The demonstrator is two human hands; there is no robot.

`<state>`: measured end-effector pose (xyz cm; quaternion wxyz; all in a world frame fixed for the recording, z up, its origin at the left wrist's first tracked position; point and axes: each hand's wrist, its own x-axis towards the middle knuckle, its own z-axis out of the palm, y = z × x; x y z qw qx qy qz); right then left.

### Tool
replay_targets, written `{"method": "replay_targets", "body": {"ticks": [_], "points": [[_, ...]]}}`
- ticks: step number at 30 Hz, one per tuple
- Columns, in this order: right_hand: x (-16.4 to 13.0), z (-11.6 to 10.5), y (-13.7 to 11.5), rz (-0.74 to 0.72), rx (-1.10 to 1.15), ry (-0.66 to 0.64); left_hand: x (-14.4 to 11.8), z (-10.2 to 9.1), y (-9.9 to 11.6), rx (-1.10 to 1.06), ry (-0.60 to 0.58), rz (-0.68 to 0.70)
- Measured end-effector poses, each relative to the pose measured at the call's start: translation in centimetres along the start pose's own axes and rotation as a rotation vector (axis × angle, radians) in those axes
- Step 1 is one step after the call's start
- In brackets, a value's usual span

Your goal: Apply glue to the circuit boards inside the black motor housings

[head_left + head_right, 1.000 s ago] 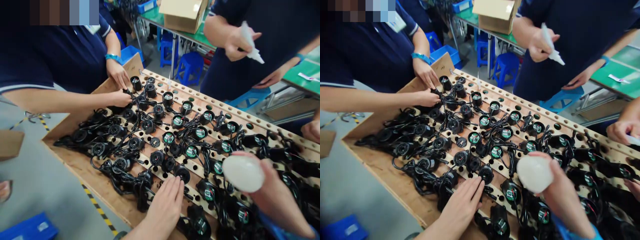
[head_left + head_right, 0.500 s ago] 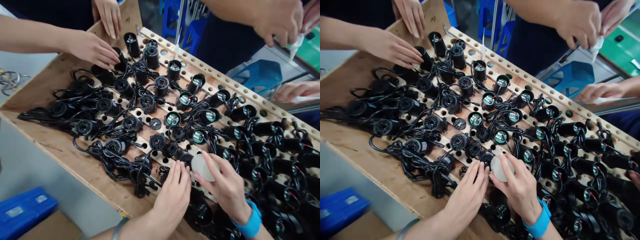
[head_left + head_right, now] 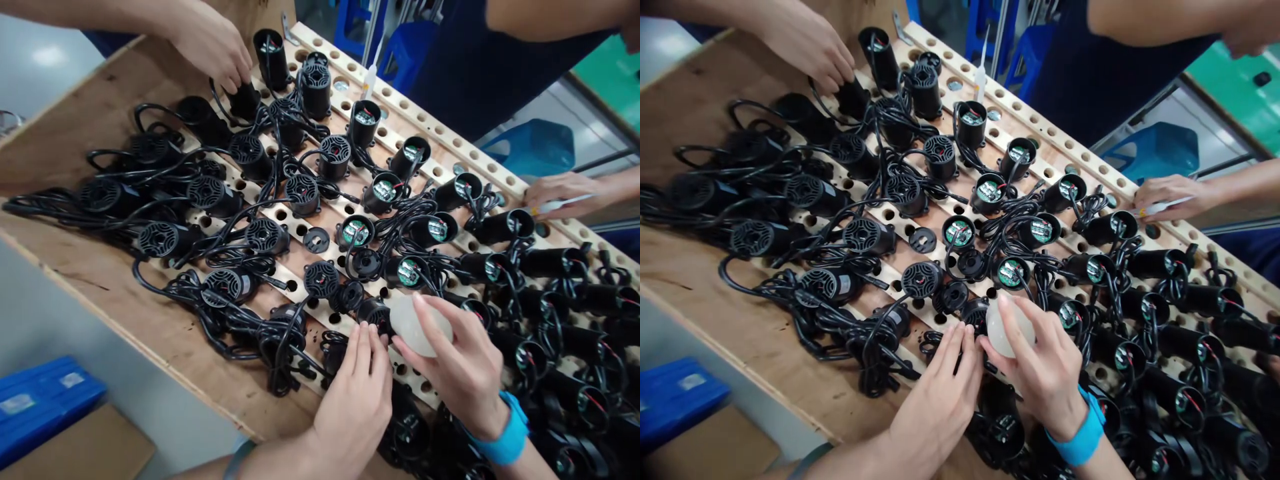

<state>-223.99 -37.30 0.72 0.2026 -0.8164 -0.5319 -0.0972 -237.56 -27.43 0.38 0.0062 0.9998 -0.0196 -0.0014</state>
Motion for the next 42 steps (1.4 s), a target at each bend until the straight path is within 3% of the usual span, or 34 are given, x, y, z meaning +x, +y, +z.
{"method": "replay_targets", "body": {"ticks": [3, 6, 13, 22, 33, 38, 42], "points": [[-0.1, 0.2, -0.1, 0.014, -0.017, 0.038, 0.1, 0.0, 0.0, -0.015, -0.003, 0.001], [-0.6, 0.0, 0.2, 0.028, -0.004, -0.029, 0.0, 0.0, 0.0, 0.000, -0.025, 0.009], [-3.7, -2.0, 0.3, 0.160, 0.080, -0.069, -0.1, -0.1, 0.0, 0.057, -0.056, 0.024], [-3.5, -1.9, 0.6, 0.041, 0.035, -0.075, 0.1, -0.2, 0.0, 0.061, -0.058, 0.041], [-2.5, -1.8, 1.1, 0.049, -0.028, -0.043, 0.2, -0.3, 0.2, 0.095, -0.054, 0.019], [-3.5, -1.4, 1.0, -0.007, 0.037, -0.087, 0.1, -0.2, 0.2, 0.096, -0.035, 0.017], [-4.3, -1.6, 0.9, 0.037, 0.038, -0.060, 0.1, -0.2, 0.0, 0.092, -0.064, 0.034]]}}
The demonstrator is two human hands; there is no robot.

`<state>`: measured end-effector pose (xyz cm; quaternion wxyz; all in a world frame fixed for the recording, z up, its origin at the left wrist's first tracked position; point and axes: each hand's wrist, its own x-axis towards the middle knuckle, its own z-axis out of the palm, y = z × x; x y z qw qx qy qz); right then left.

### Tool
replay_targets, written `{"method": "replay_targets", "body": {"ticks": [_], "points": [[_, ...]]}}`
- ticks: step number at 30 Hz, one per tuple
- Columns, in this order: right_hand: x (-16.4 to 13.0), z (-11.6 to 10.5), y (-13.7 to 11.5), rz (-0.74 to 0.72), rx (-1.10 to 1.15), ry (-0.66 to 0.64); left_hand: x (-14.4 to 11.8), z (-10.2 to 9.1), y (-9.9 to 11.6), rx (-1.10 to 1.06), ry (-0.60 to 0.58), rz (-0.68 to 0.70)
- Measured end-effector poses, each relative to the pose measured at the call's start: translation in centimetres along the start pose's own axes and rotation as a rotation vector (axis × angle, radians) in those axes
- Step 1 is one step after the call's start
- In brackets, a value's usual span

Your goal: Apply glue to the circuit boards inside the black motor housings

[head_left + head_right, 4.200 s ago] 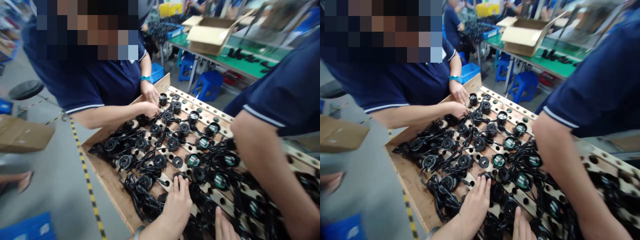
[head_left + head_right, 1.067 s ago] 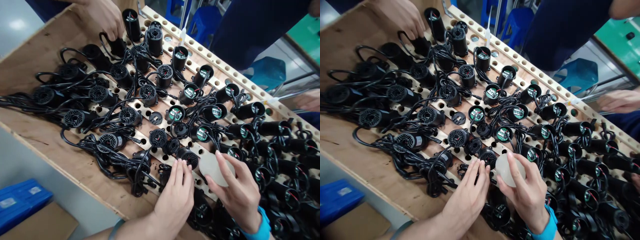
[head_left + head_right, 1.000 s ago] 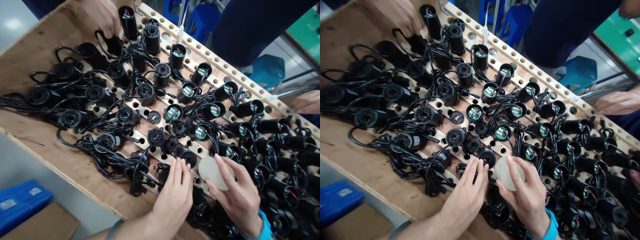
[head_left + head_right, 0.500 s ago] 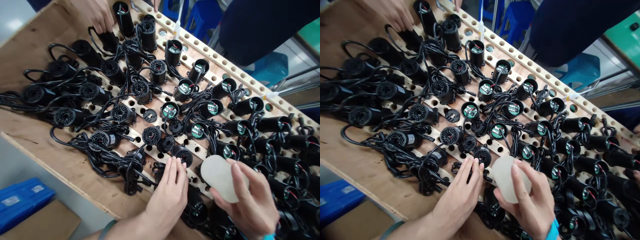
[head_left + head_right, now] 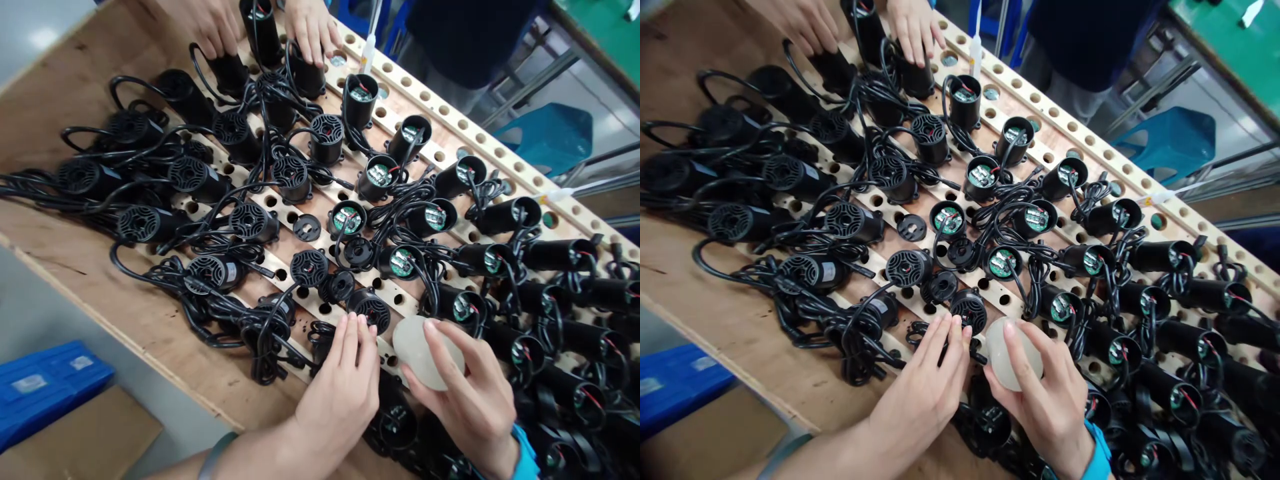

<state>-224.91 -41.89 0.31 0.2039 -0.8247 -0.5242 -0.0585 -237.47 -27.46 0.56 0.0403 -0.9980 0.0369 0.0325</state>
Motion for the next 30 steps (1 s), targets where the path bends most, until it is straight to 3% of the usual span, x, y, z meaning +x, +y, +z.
{"method": "replay_targets", "body": {"ticks": [6, 11, 15, 20, 26, 30], "points": [[0.3, 0.0, -0.8, -0.027, -0.048, 0.038, 0.1, -0.2, -0.1, -0.010, 0.006, -0.003], [-0.1, 0.6, -0.4, -0.042, -0.012, -0.049, 0.2, 0.0, 0.1, -0.027, 0.013, -0.018], [0.0, 0.2, 0.1, 0.031, 0.017, 0.036, 0.0, 0.1, 0.5, -0.027, -0.001, -0.025], [2.0, 0.5, 0.1, -0.005, 0.067, 0.048, -0.6, -0.7, -0.3, -0.158, 0.026, -0.079], [3.6, 0.9, -1.4, -0.052, 0.046, 0.098, -2.4, -1.5, -2.5, -0.323, 0.131, -0.281], [3.6, 2.6, -2.0, -0.061, 0.003, 0.061, -3.0, -0.8, -3.2, -0.344, 0.247, -0.223]]}}
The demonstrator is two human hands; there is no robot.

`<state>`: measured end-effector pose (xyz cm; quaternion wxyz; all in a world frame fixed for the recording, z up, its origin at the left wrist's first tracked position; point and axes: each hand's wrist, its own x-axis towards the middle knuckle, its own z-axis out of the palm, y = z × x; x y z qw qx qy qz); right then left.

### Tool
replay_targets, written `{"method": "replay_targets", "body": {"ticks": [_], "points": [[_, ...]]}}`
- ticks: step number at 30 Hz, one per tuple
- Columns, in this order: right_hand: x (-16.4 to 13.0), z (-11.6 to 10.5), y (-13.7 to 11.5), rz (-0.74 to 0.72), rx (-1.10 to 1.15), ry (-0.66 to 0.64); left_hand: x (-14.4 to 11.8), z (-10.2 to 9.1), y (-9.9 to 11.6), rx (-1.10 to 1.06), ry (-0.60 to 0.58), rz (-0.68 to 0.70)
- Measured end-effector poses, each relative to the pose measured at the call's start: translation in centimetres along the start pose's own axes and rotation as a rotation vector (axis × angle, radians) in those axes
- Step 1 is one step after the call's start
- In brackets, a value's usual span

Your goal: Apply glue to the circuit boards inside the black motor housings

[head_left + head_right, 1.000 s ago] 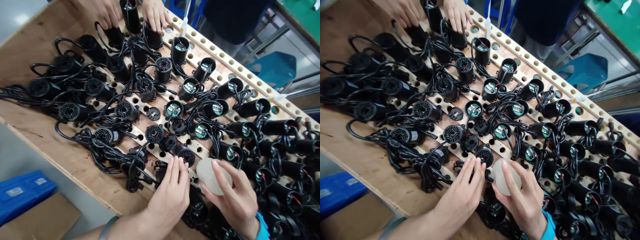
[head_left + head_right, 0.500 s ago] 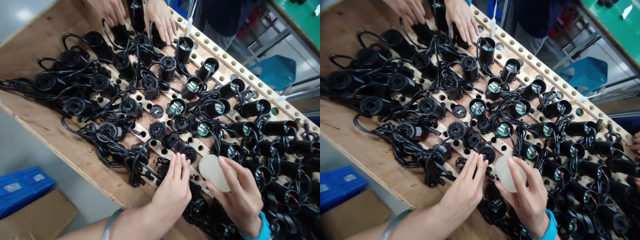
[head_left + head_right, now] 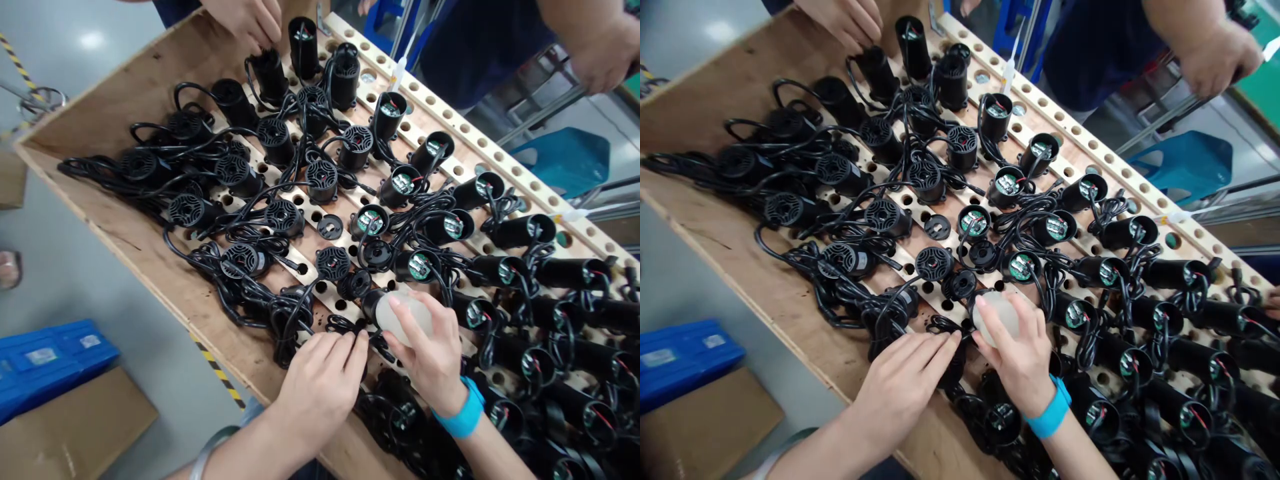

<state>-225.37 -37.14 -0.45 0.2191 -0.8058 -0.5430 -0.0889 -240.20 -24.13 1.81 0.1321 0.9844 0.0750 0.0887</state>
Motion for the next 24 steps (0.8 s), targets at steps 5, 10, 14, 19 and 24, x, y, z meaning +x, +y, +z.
{"method": "replay_targets", "body": {"ticks": [5, 10, 14, 19, 24], "points": [[0.2, -0.1, 0.3, -0.004, 0.054, -0.079, 0.2, 0.3, -0.4, 0.006, 0.054, 0.017], [0.3, -0.1, 0.1, -0.037, -0.010, -0.020, 0.2, 0.6, -0.3, 0.005, 0.085, -0.001], [0.6, -0.1, 0.5, -0.003, 0.028, -0.153, 0.1, 0.7, -0.2, -0.007, 0.068, -0.003], [1.1, -1.1, 0.2, -0.004, -0.010, -0.010, 0.2, 0.7, -0.1, 0.003, 0.105, -0.020], [1.2, 0.5, 0.4, -0.012, 0.003, -0.124, 0.2, 0.7, -0.1, 0.000, 0.104, -0.029]]}}
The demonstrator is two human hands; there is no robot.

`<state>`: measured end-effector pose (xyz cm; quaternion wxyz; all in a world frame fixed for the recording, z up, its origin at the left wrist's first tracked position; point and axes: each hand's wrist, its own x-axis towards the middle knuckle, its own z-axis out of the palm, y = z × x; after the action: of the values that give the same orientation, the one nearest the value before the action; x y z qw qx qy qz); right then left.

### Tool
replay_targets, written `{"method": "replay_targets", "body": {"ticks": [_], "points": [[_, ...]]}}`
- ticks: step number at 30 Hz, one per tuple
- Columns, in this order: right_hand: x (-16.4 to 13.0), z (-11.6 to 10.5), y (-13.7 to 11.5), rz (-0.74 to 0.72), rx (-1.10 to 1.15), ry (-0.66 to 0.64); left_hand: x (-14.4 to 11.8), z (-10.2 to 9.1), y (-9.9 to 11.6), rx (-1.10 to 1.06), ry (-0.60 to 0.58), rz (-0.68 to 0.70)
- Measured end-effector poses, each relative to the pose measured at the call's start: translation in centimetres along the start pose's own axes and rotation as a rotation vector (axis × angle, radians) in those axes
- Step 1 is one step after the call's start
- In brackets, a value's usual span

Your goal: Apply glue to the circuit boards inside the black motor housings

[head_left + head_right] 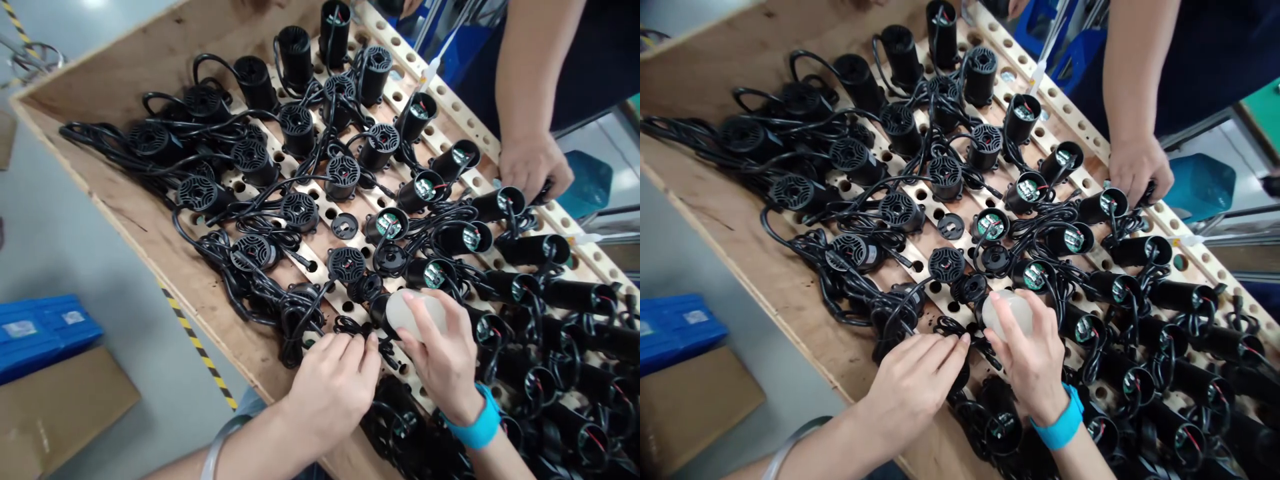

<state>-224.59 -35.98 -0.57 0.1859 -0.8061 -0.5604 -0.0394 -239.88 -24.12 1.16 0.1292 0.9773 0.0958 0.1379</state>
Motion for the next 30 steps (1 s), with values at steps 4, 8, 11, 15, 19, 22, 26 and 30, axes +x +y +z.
{"method": "replay_targets", "body": {"ticks": [4, 8, 11, 15, 19, 22, 26, 30], "points": [[-0.1, -1.3, 0.0, 0.044, 0.028, 0.102, -0.1, 0.1, 0.0, -0.001, -0.013, -0.005], [-0.5, -1.2, -0.7, 0.039, -0.022, 0.180, -0.1, 0.1, 0.0, -0.018, -0.020, -0.007], [-0.3, 0.0, -0.7, 0.036, 0.001, 0.028, -0.1, 0.1, 0.0, -0.023, -0.010, -0.004], [0.2, -1.0, -0.7, 0.094, 0.007, 0.048, -0.1, 0.1, 0.1, -0.019, -0.018, -0.007], [0.1, -1.4, -1.2, 0.048, -0.052, 0.161, -0.2, 0.2, 0.1, -0.025, -0.037, -0.005], [0.3, -0.1, -0.9, 0.075, -0.027, 0.033, -0.2, 0.2, 0.1, -0.034, -0.041, -0.010], [0.5, -0.5, -0.5, 0.145, 0.001, 0.061, -0.3, 0.2, 0.2, -0.040, -0.052, -0.013], [0.1, -1.1, -1.5, 0.106, -0.014, 0.177, -0.2, 0.2, 0.2, -0.035, -0.062, -0.012]]}}
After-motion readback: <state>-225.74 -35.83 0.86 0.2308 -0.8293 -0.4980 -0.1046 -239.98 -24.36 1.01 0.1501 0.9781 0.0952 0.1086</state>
